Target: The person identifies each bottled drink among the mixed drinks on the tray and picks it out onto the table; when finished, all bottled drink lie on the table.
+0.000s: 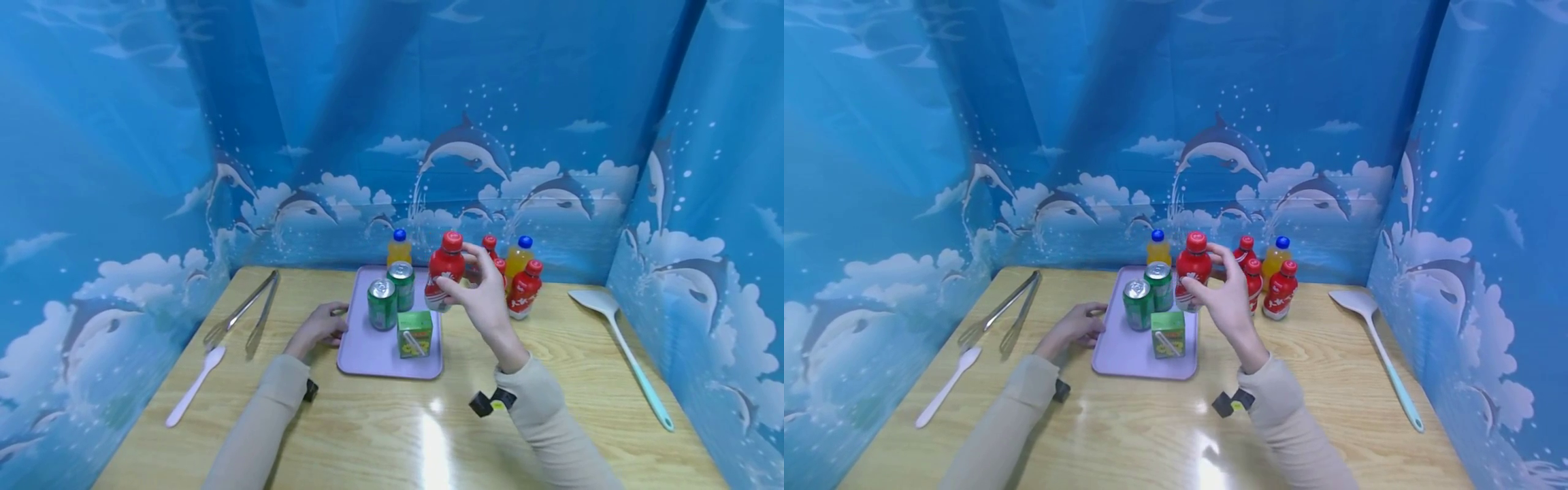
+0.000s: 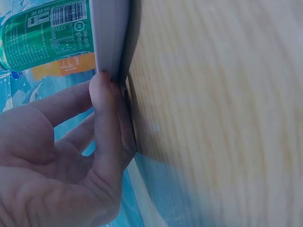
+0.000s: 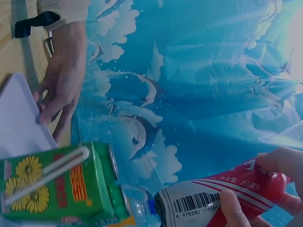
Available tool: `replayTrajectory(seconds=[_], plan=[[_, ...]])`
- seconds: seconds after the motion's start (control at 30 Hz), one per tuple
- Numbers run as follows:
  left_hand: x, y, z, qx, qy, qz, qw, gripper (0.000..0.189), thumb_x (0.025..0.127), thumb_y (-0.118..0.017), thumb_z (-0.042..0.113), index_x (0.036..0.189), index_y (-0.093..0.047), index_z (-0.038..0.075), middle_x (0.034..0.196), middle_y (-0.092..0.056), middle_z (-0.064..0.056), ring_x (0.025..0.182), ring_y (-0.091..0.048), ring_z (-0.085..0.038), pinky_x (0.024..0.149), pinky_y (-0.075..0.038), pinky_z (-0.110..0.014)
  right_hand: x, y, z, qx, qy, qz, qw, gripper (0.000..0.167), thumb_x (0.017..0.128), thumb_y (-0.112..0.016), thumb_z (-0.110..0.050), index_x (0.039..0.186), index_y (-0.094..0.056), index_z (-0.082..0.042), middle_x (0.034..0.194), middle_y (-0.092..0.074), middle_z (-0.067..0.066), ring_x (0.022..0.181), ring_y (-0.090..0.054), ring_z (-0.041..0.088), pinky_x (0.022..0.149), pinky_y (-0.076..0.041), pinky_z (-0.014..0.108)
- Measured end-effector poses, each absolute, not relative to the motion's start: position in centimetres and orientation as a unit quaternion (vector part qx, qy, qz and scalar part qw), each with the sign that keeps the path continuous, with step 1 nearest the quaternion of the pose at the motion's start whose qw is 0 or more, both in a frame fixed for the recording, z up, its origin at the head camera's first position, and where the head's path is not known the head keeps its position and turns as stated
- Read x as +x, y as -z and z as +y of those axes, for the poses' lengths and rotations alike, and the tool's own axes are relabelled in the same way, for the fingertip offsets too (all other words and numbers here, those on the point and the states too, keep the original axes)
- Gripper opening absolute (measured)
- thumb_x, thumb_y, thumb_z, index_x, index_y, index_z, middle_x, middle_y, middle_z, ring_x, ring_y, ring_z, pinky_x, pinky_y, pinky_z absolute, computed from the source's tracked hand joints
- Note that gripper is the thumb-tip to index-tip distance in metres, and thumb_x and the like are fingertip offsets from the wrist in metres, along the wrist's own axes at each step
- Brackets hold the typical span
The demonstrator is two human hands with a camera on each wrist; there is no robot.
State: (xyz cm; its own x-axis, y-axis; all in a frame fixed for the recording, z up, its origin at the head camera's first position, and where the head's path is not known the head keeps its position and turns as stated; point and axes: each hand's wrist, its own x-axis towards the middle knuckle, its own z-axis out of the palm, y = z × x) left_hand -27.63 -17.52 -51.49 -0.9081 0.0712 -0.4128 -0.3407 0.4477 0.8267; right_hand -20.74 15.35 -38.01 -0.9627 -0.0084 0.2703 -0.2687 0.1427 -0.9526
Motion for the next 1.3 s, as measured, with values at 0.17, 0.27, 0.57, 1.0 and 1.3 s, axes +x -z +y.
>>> replayTrajectory(seconds=[0.17, 0.27, 0.57, 1.0, 1.3], plan=[[-27.7, 51.5, -17.5, -0.082, -0.518, 0.829, 0.197, 0.070, 0.091, -0.063, 0.001, 0.159, -0.046, 0.010, 0.095, -0.067, -0.014, 0.072, -0.065, -0.016, 0.058, -0.062, -0.024, -20.9, 38.6, 17.2, 0.075, -0.637, -0.759, 0.117, 0.067, 0.095, -0.077, -0.015, 0.153, -0.045, -0.017, 0.141, -0.052, 0.017, 0.119, -0.058, 0.029, 0.067, -0.067, 0.029], [-27.7, 51.5, -17.5, -0.080, -0.515, 0.831, 0.195, 0.070, 0.091, -0.063, 0.002, 0.159, -0.046, 0.010, 0.096, -0.068, -0.014, 0.072, -0.066, -0.016, 0.059, -0.062, -0.024, -21.1, 39.0, 18.3, 0.062, -0.627, -0.767, 0.125, 0.068, 0.095, -0.077, -0.013, 0.154, -0.043, -0.015, 0.144, -0.051, 0.017, 0.120, -0.058, 0.031, 0.066, -0.066, 0.027], [-27.5, 51.5, -17.3, -0.077, -0.509, 0.835, 0.193, 0.067, 0.093, -0.062, 0.003, 0.158, -0.047, 0.010, 0.094, -0.068, -0.013, 0.072, -0.065, -0.016, 0.059, -0.062, -0.024, -21.2, 40.8, 20.5, 0.020, -0.605, -0.787, 0.120, 0.072, 0.095, -0.075, -0.013, 0.156, -0.038, -0.012, 0.150, -0.045, 0.020, 0.126, -0.054, 0.036, 0.068, -0.064, 0.022], [-27.9, 51.9, -17.6, -0.076, -0.517, 0.830, 0.194, 0.068, 0.092, -0.062, 0.002, 0.158, -0.048, 0.011, 0.094, -0.067, -0.012, 0.072, -0.065, -0.016, 0.059, -0.061, -0.023, -21.5, 44.0, 22.6, -0.020, -0.563, -0.818, 0.115, 0.072, 0.095, -0.074, -0.012, 0.155, -0.035, -0.008, 0.151, -0.050, 0.020, 0.132, -0.053, 0.036, 0.101, -0.053, 0.033], [-27.8, 52.0, -17.7, -0.074, -0.522, 0.828, 0.192, 0.067, 0.092, -0.062, 0.001, 0.157, -0.047, 0.009, 0.091, -0.067, -0.011, 0.071, -0.064, -0.016, 0.059, -0.060, -0.023, -21.7, 45.8, 23.0, -0.035, -0.542, -0.833, 0.107, 0.069, 0.095, -0.072, -0.008, 0.152, -0.034, -0.006, 0.152, -0.046, 0.022, 0.135, -0.047, 0.038, 0.116, -0.049, 0.057]])
